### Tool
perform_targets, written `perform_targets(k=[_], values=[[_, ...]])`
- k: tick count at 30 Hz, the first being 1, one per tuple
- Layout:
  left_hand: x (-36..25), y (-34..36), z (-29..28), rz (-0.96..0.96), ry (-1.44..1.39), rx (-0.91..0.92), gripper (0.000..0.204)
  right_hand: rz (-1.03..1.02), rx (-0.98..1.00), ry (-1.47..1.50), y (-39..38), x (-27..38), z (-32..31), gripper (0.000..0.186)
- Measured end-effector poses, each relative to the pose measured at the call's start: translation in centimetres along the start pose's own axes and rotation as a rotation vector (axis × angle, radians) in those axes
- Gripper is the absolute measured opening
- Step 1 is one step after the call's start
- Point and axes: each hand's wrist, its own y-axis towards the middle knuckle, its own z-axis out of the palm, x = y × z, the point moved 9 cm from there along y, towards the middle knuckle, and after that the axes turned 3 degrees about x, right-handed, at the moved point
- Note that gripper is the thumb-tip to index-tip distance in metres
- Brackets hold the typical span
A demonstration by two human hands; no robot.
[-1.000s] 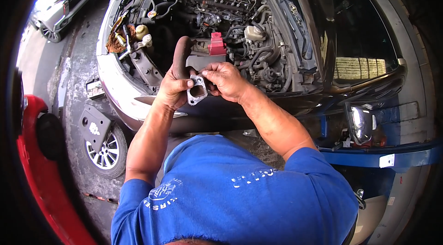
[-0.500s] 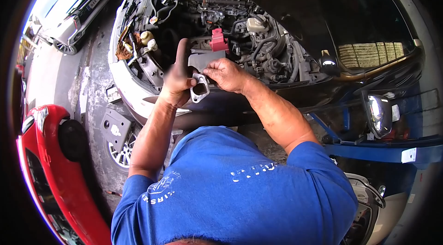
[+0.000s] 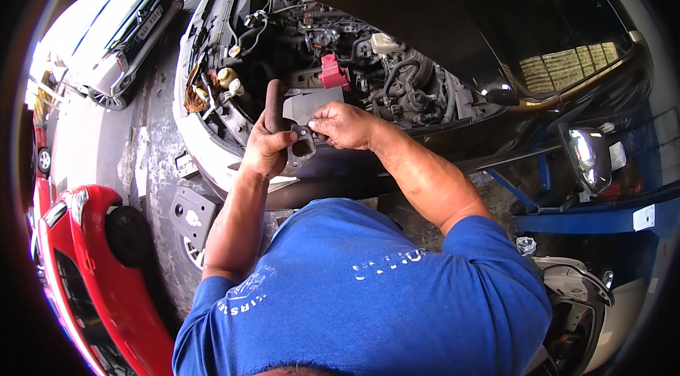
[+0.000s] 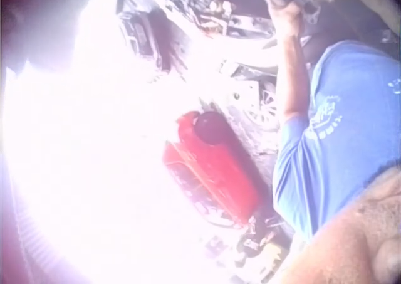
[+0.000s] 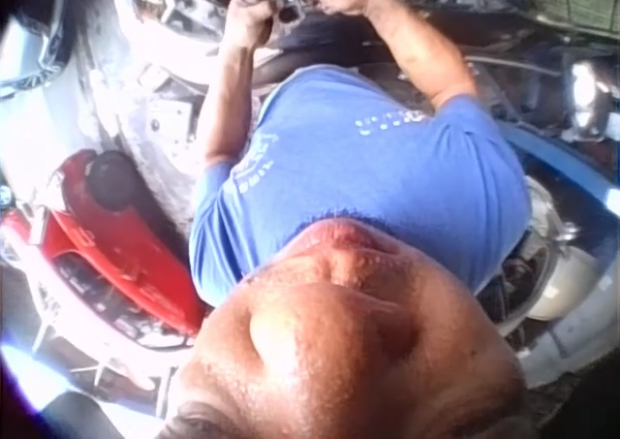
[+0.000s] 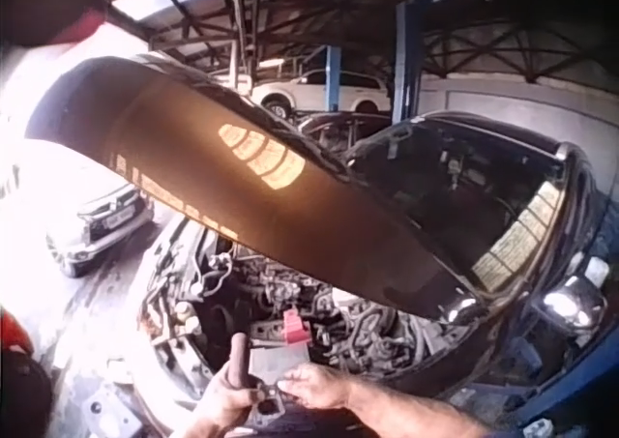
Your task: Installing a manifold component onto an internal combustion engine.
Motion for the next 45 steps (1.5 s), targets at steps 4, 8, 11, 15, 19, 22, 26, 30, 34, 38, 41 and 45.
perform_targets(k=[4,8,11,15,19,22,26,30,34,38,41,45], values=[[-0.2,-0.8,0.0,-0.036,0.044,-0.066,0.109,-0.023,0.031,-0.048,-0.1,0.1,0.6,0.018],[0.0,-1.2,-0.8,-0.002,0.026,-0.057,0.111,-0.097,0.081,-0.097,-0.3,0.9,1.5,0.024],[-0.3,-1.4,-0.6,0.019,-0.005,-0.067,0.112,-0.057,0.147,0.017,-0.1,0.3,1.7,0.031],[-1.7,-1.3,1.1,0.114,-0.179,-0.063,0.106,-0.190,-0.064,0.307,0.2,-0.1,-0.4,0.052],[-2.3,-0.4,0.4,0.204,-0.246,-0.044,0.090,-0.241,-0.042,0.540,0.2,-1.6,0.4,0.036],[-1.8,0.2,-0.1,0.215,-0.275,-0.052,0.088,-0.218,0.051,0.717,0.9,-3.4,2.7,0.016],[-2.3,0.2,0.8,0.198,-0.318,-0.059,0.073,-0.177,0.052,0.829,1.2,-4.5,5.1,0.012],[-3.1,0.2,2.0,0.253,-0.333,-0.066,0.071,-0.190,0.010,0.799,1.2,-4.9,4.8,0.009],[-2.8,0.3,2.0,0.247,-0.315,-0.055,0.067,-0.212,0.022,0.731,0.9,-4.5,4.4,0.012],[-2.7,0.4,2.0,0.267,-0.350,-0.043,0.062,-0.235,0.013,0.634,1.0,-4.6,4.0,0.011],[-2.7,0.4,1.7,0.270,-0.358,-0.061,0.061,-0.208,0.056,0.660,1.0,-4.4,4.5,0.011],[-2.2,0.4,1.0,0.257,-0.357,-0.112,0.058,-0.211,0.097,0.714,0.7,-3.7,5.0,0.011]])
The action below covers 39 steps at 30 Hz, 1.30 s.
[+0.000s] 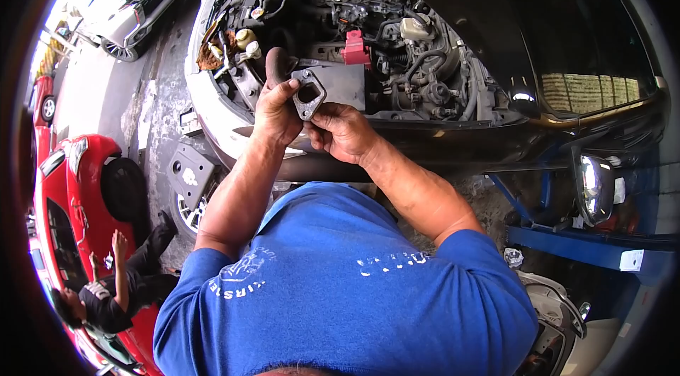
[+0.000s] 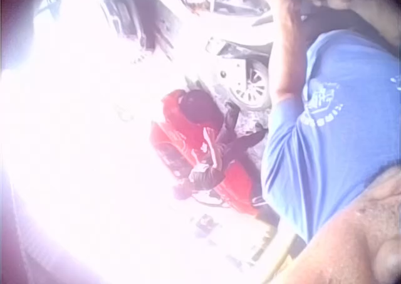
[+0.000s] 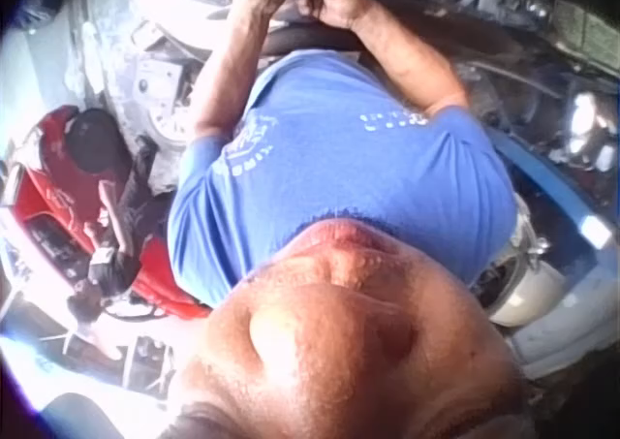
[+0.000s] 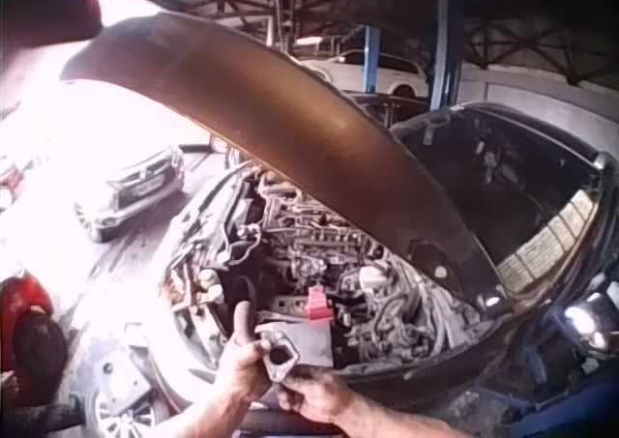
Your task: Installing a manifold component onto an internal combustion engine.
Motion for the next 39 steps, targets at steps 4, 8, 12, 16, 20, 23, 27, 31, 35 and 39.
perform_targets(k=[4,8,12,16,20,23,27,31,35,39], values=[[0.5,0.1,-1.2,-0.039,0.038,0.017,0.090,-0.030,-0.053,-0.129,-0.1,0.8,-0.8,0.014],[0.2,0.2,-2.2,-0.003,0.091,-0.007,0.078,-0.046,-0.073,-0.076,-0.4,1.2,-1.2,0.018],[-0.4,0.1,-1.7,0.059,0.109,-0.053,0.053,-0.072,0.012,-0.118,-0.5,1.6,-0.5,0.022],[-0.3,0.3,-3.0,0.087,0.176,-0.052,0.055,-0.110,-0.054,-0.258,-0.3,1.8,-0.9,0.025],[-0.6,-0.2,-3.6,0.123,0.267,-0.108,0.055,-0.111,-0.044,-0.190,-0.5,2.0,-0.7,0.027],[-0.6,-0.5,-3.4,0.123,0.237,-0.123,0.056,-0.114,-0.077,-0.269,-0.4,2.2,-1.2,0.030],[-0.4,-0.5,-3.8,0.114,0.222,-0.131,0.056,-0.111,-0.097,-0.367,-0.3,2.4,-1.6,0.021],[-0.7,-0.4,-4.5,0.136,0.214,-0.152,0.056,-0.127,-0.122,-0.495,-0.4,2.4,-1.7,0.015],[-0.6,-0.5,-4.5,0.127,0.218,-0.160,0.055,-0.168,-0.092,-0.537,-0.3,2.3,-1.7,0.016],[-0.6,-0.6,-4.9,0.141,0.235,-0.156,0.050,-0.303,-0.084,-0.651,-0.6,3.0,-0.5,0.028]])
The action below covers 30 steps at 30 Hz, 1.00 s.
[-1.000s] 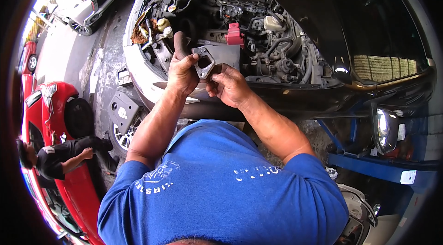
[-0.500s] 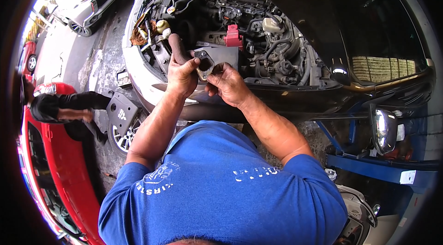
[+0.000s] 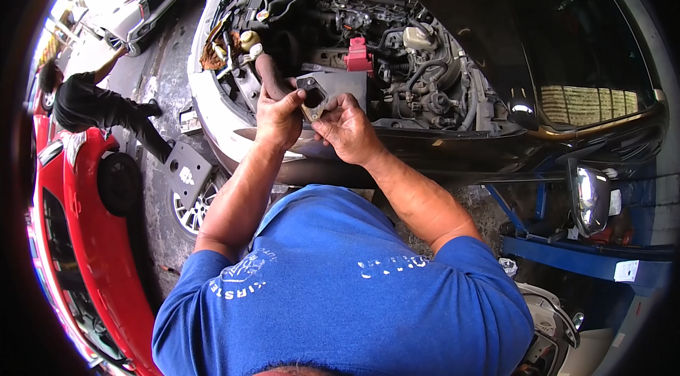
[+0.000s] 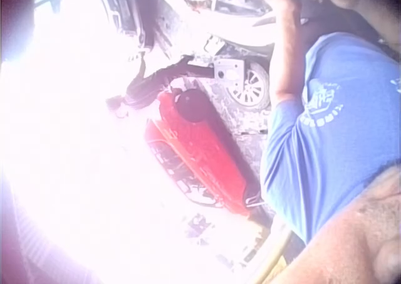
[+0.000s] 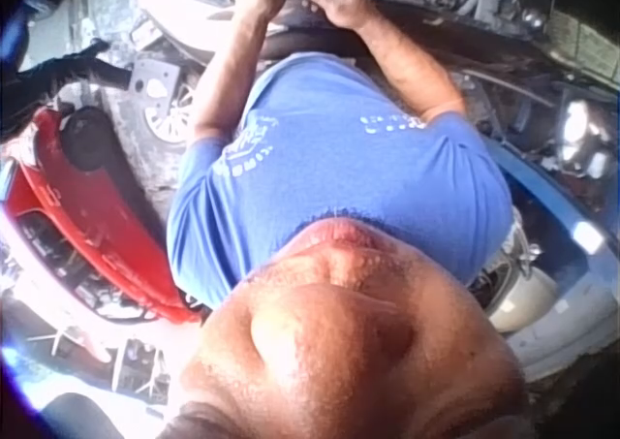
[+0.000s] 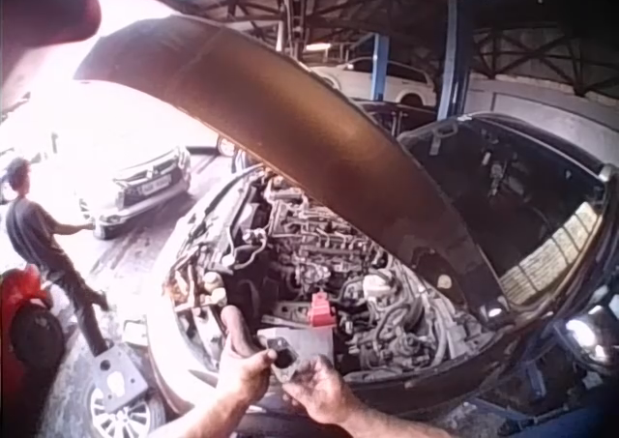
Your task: Installing a manifold component onto an internal combustion engine.
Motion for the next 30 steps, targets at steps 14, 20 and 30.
perform_targets(k=[14,20,30], values=[[0.5,-0.1,-0.2,-0.037,-0.073,-0.014,0.054,-0.098,0.004,-0.156,0.2,0.8,0.2,0.057],[0.9,-0.2,-0.4,-0.092,-0.106,-0.030,0.069,-0.029,0.202,-0.247,0.9,0.7,1.2,0.080],[-0.2,0.1,0.9,-0.187,-0.202,0.030,0.072,-0.027,0.165,-0.208,2.2,1.1,1.3,0.072]])
